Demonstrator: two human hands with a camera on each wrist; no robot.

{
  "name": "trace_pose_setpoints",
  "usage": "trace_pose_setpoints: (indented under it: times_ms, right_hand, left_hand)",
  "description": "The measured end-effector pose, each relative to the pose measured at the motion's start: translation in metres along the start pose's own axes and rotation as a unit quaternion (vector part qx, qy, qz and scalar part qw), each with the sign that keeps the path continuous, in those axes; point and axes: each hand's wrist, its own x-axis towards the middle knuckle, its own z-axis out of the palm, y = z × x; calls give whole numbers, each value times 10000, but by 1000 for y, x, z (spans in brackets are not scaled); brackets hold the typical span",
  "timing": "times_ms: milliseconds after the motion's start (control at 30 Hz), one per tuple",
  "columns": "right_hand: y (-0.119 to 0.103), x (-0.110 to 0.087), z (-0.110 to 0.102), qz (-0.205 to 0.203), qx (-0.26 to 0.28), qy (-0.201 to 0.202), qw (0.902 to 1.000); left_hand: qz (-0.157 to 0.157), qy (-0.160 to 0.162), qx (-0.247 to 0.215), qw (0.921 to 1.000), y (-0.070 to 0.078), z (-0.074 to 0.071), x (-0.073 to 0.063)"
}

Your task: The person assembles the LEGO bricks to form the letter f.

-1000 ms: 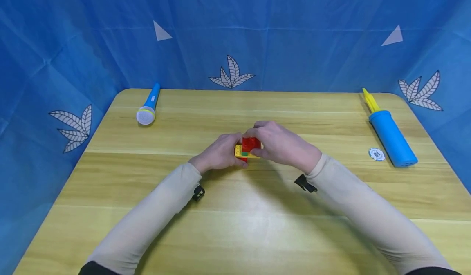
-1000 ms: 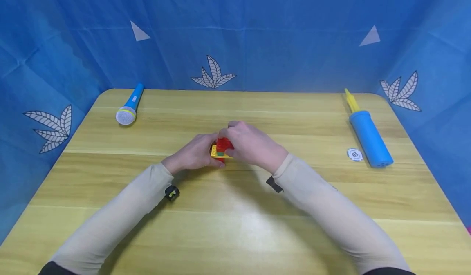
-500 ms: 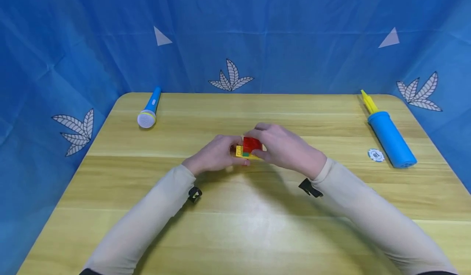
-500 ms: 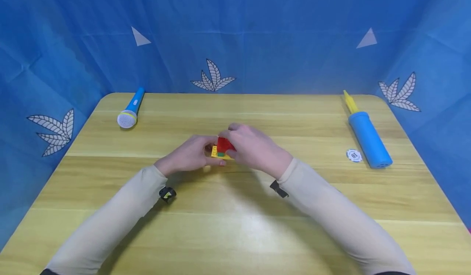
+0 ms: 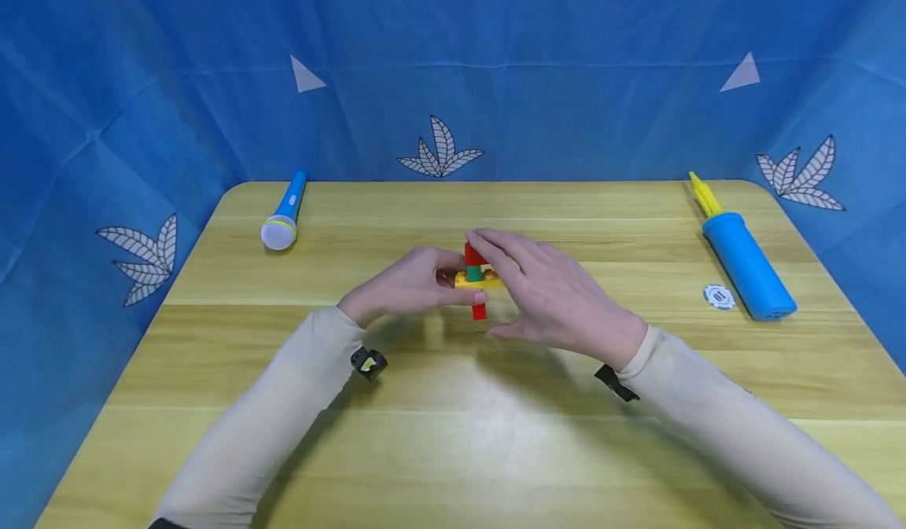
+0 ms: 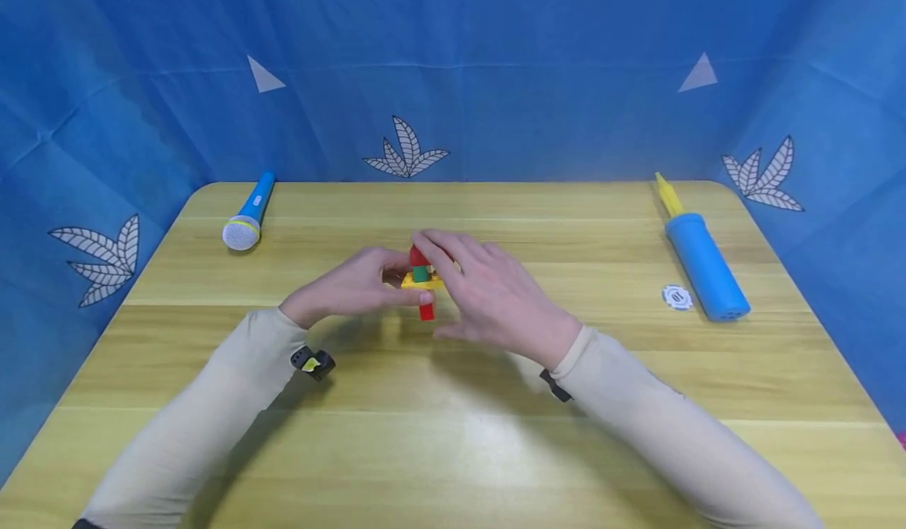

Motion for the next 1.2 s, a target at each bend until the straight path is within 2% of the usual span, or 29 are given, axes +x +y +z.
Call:
trace_pose_setpoints:
  times_ms: [200,400,500,600,733,833,1033,1200]
  right_hand:
    - [0,4,-2,64,-55,269,9996]
    - [1,7,-5,57,-45,356,9993]
    - [2,8,-5,109,-8,361,9993]
    - [4,9,-5,197,79,339,9992]
    - [8,8,-6,312,166,306,9989]
    - [11,7,-6,401,187,239,9987]
    - [16,5,-3,569,469,17,9973]
    - [17,4,-1,615,645,-136,9959]
  left_hand:
    - [4,-28,-257,9997,2,0,-1]
    - [43,-91,-511,9986,2,0,-2]
    - [90,72,-371,9992,3,1,-2]
    - [173,392,-147,9990,5,0,-3]
    - [277,869,161,9957,6,-2,-7]
    - [481,1088,424,9920,5,-3,-10]
    - [1087,1136,1030,9822,2,0,-9]
    - [1077,1007,1309,9804,1,4,-7]
